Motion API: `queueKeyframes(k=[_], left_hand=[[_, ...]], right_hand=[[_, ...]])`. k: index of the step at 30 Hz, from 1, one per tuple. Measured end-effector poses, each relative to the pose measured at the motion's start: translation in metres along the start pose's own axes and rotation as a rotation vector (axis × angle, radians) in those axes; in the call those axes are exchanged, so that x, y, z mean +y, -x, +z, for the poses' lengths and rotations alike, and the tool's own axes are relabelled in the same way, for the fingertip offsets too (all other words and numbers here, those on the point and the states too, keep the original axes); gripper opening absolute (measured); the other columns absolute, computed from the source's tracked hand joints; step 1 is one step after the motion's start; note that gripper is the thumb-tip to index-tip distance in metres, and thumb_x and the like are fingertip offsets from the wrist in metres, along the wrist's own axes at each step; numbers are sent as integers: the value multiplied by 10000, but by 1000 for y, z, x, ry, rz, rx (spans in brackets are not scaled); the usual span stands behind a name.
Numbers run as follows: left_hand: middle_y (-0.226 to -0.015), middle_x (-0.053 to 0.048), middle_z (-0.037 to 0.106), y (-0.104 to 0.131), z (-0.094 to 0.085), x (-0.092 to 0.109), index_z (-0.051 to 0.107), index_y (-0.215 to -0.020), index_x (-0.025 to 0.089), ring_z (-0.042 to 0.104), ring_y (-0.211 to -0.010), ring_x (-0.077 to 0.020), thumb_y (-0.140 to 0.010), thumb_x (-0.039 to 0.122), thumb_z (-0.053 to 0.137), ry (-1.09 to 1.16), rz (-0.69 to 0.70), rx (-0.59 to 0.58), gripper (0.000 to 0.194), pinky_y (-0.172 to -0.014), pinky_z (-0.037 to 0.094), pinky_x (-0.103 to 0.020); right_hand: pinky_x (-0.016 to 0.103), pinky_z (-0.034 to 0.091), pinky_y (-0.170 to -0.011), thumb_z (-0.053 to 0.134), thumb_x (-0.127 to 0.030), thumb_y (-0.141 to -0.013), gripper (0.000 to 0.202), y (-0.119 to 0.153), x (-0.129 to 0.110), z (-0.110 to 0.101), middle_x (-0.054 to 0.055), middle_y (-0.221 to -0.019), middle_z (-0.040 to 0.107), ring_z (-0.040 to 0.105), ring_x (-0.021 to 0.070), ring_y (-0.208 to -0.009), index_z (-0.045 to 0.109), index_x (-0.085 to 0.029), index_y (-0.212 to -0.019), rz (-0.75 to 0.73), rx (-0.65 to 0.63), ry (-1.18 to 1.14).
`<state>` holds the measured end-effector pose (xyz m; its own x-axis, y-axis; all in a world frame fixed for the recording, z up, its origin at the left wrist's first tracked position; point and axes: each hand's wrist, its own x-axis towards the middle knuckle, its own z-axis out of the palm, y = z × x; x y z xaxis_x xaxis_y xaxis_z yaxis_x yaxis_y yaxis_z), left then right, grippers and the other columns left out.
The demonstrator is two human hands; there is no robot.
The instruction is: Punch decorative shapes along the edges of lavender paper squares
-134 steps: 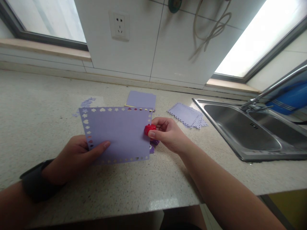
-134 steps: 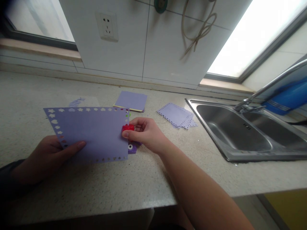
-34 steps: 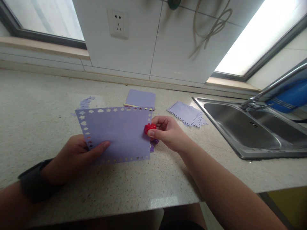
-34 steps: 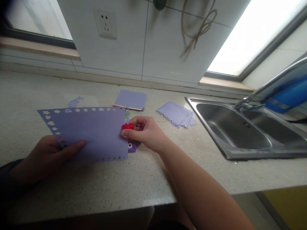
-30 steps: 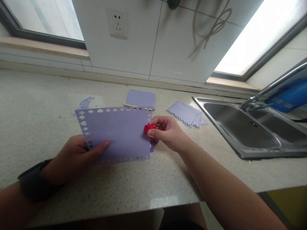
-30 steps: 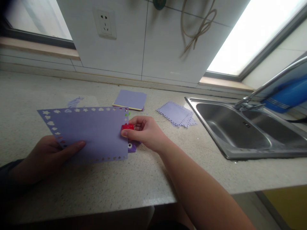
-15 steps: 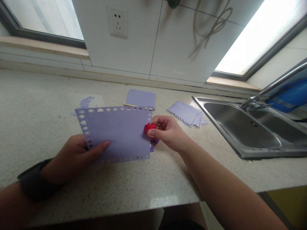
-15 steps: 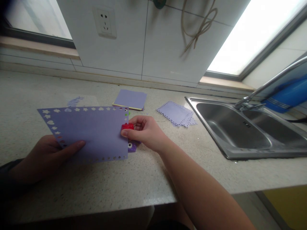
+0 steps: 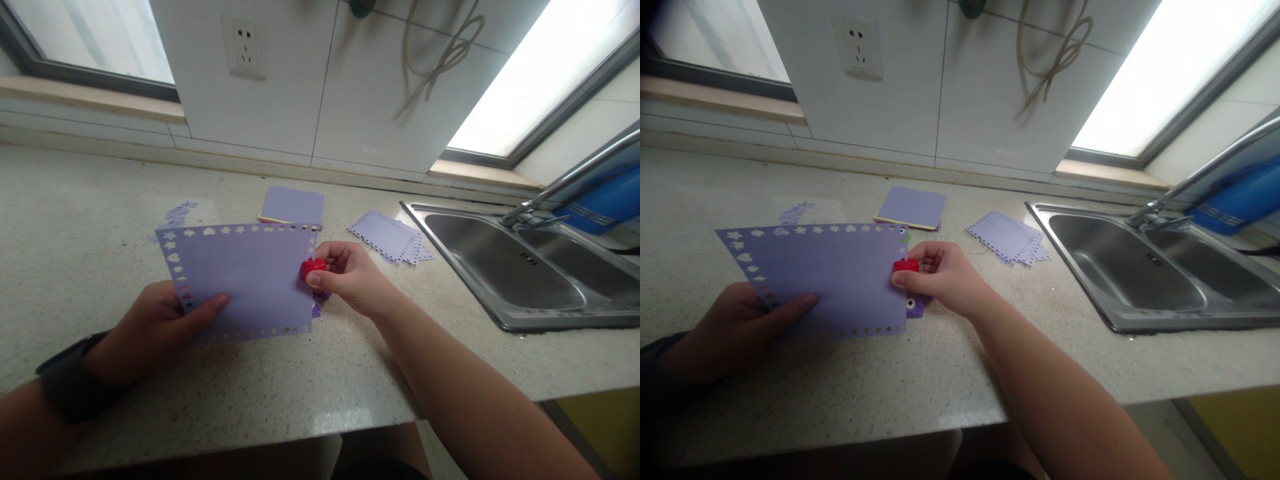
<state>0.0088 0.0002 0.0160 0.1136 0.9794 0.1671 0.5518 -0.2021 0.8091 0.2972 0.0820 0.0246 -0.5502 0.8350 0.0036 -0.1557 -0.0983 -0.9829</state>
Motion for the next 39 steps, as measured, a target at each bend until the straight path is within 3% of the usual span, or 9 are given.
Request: queueKeyframes(k=[16, 24, 33, 39], left_hand=[[-863, -29, 840, 0, 0, -3, 790, -819, 245, 773, -778, -239, -882, 332, 663, -19, 22, -9, 166, -766, 644, -328], [-734, -10, 810, 1, -1, 3, 749, -722, 266, 736, -673, -222, -869, 323, 657, -64, 27, -3, 182, -659, 624, -290], [-916, -36, 850, 1, 1, -4, 795, -864, 249, 801, -852, -248, -928, 325, 633, 71, -29, -68, 191, -815, 645, -312], [-927, -37, 847, 2, 1, -7, 805, -886, 251, 801, -865, -248, -950, 346, 626, 119, -46, -68, 212, -817, 641, -312]], right_hand=[[181, 458, -462, 1005, -258, -560, 427, 0, 0, 6, -73, -597, 608, 543, 64, -497, 629, -191, -751, -17, 25, -28], [178, 465, -456, 976, -246, -648, 381, 1, 5, 3, -76, -613, 604, 556, 67, -499, 627, -196, -792, -46, 3, -10], [176, 462, -467, 975, -233, -659, 371, -2, 4, -3, -59, -630, 640, 585, 74, -523, 634, -188, -801, -22, -32, -18], [213, 501, -542, 941, -318, -731, 319, -2, 3, -6, -10, -743, 717, 631, 95, -597, 695, -183, -884, -49, -29, -21]])
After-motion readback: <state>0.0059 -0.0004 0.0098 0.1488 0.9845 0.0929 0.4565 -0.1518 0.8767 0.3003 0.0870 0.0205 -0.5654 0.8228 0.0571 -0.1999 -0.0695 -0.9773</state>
